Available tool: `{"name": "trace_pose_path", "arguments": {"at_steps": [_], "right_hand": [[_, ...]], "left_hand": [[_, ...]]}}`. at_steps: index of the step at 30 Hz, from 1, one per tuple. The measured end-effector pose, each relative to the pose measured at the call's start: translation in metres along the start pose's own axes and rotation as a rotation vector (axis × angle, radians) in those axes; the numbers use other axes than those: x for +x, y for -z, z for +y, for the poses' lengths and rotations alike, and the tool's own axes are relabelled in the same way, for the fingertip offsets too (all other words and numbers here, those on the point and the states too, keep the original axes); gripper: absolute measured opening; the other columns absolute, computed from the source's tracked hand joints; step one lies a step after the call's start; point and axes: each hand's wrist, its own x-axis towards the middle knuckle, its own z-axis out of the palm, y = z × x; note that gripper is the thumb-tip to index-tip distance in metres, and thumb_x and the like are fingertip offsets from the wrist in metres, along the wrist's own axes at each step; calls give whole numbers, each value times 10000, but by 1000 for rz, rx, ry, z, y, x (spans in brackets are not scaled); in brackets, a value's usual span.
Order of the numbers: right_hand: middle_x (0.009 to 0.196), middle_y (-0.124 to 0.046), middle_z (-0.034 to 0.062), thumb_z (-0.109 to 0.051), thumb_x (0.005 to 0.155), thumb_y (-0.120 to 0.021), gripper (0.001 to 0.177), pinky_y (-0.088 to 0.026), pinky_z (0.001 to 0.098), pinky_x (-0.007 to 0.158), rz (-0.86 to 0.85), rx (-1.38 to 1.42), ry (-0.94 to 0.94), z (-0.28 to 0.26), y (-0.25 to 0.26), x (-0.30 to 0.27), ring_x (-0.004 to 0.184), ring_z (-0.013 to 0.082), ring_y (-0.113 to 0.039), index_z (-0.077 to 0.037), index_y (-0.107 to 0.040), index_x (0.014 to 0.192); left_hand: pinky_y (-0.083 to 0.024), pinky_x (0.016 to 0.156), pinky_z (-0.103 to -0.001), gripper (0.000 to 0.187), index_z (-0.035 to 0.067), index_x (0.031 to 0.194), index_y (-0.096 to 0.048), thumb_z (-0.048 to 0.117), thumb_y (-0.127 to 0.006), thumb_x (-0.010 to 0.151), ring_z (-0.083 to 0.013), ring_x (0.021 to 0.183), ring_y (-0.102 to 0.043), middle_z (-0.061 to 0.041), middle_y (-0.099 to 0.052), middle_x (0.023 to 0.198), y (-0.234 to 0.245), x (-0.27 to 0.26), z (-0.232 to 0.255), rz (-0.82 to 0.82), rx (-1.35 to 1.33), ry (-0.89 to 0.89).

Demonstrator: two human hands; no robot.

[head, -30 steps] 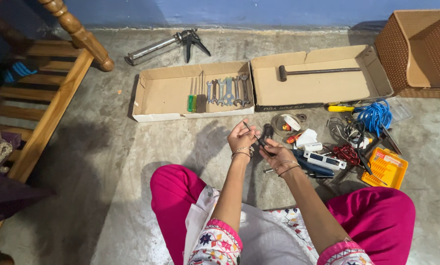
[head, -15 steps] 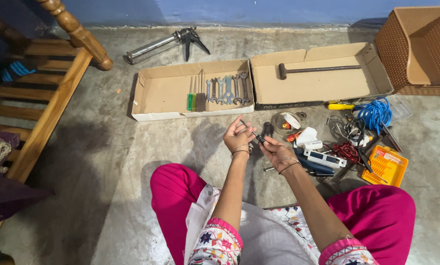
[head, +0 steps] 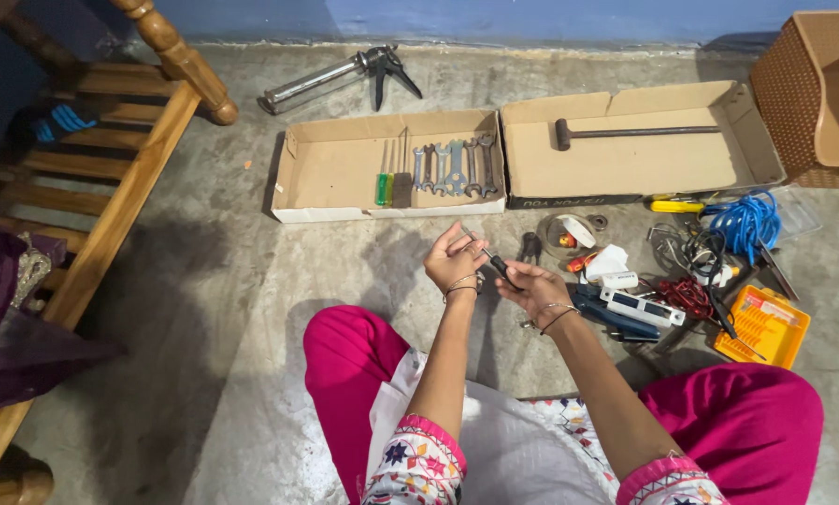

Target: The person sits on the floor and organizes various hand tools, including screwdrivers, wrenches, and pliers, into a cardboard box. They pick up each tool, briefly inspect it, and place it neatly inside the box.

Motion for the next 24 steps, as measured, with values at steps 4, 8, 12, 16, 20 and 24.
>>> {"name": "trace_pose_path", "arguments": {"at_steps": [4, 8, 12, 16, 20, 24], "right_hand": [[1062, -758, 66, -118, 950, -689, 244, -563, 333, 812, 42, -175, 26, 4, 2, 9, 912, 166, -705, -46, -751, 1175], [1059, -770, 22, -133, 940, -711, 208, -509, 234, 818, 188, -383, 199, 6, 8, 18, 910, 68, -669, -68, -785, 1123], [995, -760, 18, -93, 939, -670, 222, -515, 210, 755, 272, -431, 290, 13, 21, 27, 845, 73, -649, -58, -781, 1128], [940, -753, 34, -60, 916, -698, 214, -482, 231, 684, 200, -519, 300, 26, 24, 45, 783, 91, -616, -27, -786, 1109], [923, -762, 11, -52, 897, -672, 247, -506, 222, 658, 121, -544, 277, 46, 18, 57, 756, 76, -641, -46, -784, 1117], [880, -772, 40, -67, 853, -723, 261, -503, 258, 630, 120, -642, 173, 60, 7, 61, 708, 110, -634, -54, -791, 1105]], "left_hand": [[-641, 612, -379, 555, 31, 1273, -670, -198, -680, 768, -267, 825, -753, -190, -734, 1050, 5, 7, -5, 35, 30, 22], [-556, 906, -402, 607, 24, 1206, -707, -114, -872, 639, -272, 1040, -706, -174, -737, 1172, 23, 28, -28, 206, 482, -485], [-514, 980, -366, 488, 55, 1162, -730, -16, -840, 691, -257, 1114, -682, -148, -725, 1202, 41, 58, -57, 352, 446, -410], [-547, 901, -348, 324, 58, 1093, -759, 41, -811, 774, -249, 1051, -700, -155, -744, 1140, 53, 69, -83, 401, 501, -131], [-555, 833, -331, 269, 62, 1082, -760, 41, -755, 813, -238, 964, -721, -152, -761, 1081, 61, 72, -102, 387, 429, 1], [-564, 788, -295, 179, 27, 980, -779, 52, -735, 809, -168, 864, -742, -107, -797, 984, 64, 74, -108, 388, 360, -29]]}}
